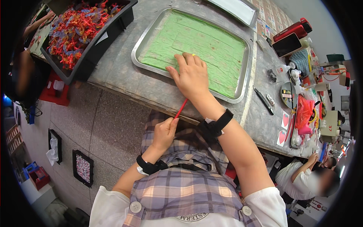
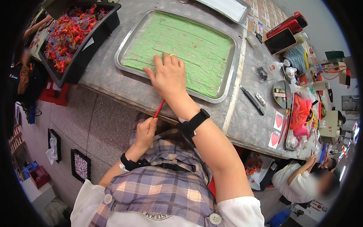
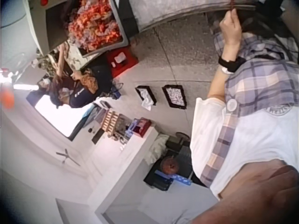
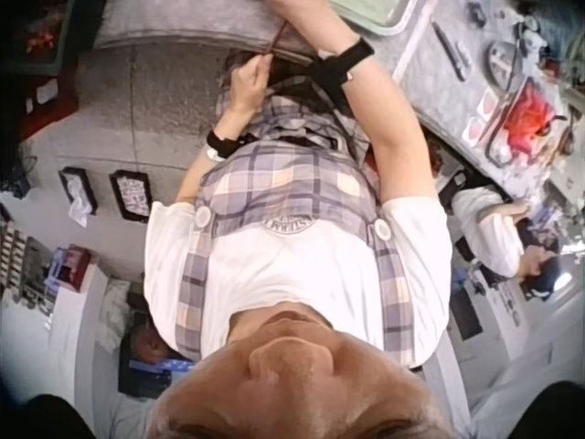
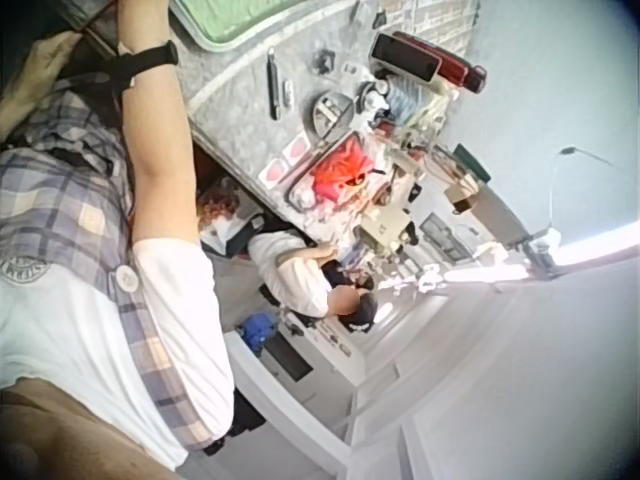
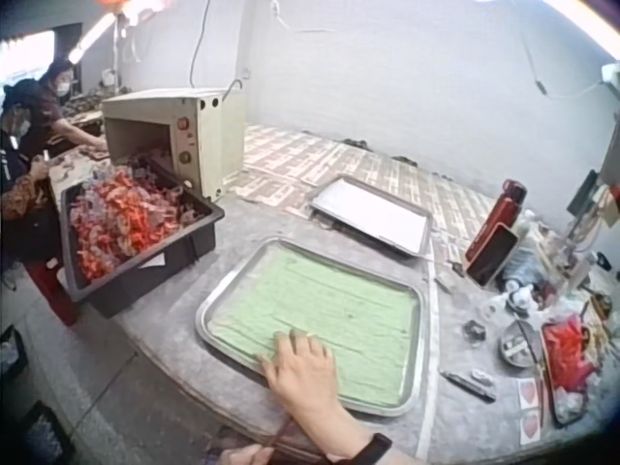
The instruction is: The person brushes a figurine with a brush, sets it on a tray, and repeats the process with another figurine. Then, the person sets the brush down and places a card and a small box into a larger black box.
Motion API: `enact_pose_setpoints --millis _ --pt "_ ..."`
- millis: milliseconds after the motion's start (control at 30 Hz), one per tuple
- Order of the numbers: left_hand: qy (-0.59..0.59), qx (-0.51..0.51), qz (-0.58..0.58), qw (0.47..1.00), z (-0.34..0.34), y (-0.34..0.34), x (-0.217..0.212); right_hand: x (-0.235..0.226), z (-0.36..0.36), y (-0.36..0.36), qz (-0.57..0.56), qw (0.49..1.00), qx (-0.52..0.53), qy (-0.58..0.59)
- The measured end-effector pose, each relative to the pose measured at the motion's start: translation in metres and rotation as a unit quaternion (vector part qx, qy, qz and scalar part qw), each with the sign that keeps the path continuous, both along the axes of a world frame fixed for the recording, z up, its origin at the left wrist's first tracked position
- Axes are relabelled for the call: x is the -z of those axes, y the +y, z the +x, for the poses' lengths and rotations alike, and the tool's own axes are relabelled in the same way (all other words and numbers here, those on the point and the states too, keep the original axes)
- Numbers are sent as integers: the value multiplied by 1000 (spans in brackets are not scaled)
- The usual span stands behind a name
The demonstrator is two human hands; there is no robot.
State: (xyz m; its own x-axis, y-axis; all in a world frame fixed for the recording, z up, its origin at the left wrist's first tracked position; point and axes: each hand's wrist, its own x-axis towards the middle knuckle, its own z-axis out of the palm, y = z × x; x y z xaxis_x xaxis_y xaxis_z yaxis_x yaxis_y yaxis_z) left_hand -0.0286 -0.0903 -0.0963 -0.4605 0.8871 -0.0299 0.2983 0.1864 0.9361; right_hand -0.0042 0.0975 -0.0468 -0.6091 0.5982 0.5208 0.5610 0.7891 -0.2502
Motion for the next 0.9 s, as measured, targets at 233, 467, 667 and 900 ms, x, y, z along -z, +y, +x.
enact_pose_setpoints --millis 233,467,667,900 --pt "70 -6 50 996 -1 3 9 1 -1 0 -21 1000 -5 -10" --pt "75 -2 81 994 0 4 18 2 -2 0 -7 1000 8 -27" --pt "51 -19 100 994 3 6 27 1 -3 0 -10 999 3 -35" --pt "57 -13 113 992 1 7 31 4 -2 1 -15 999 4 -39"
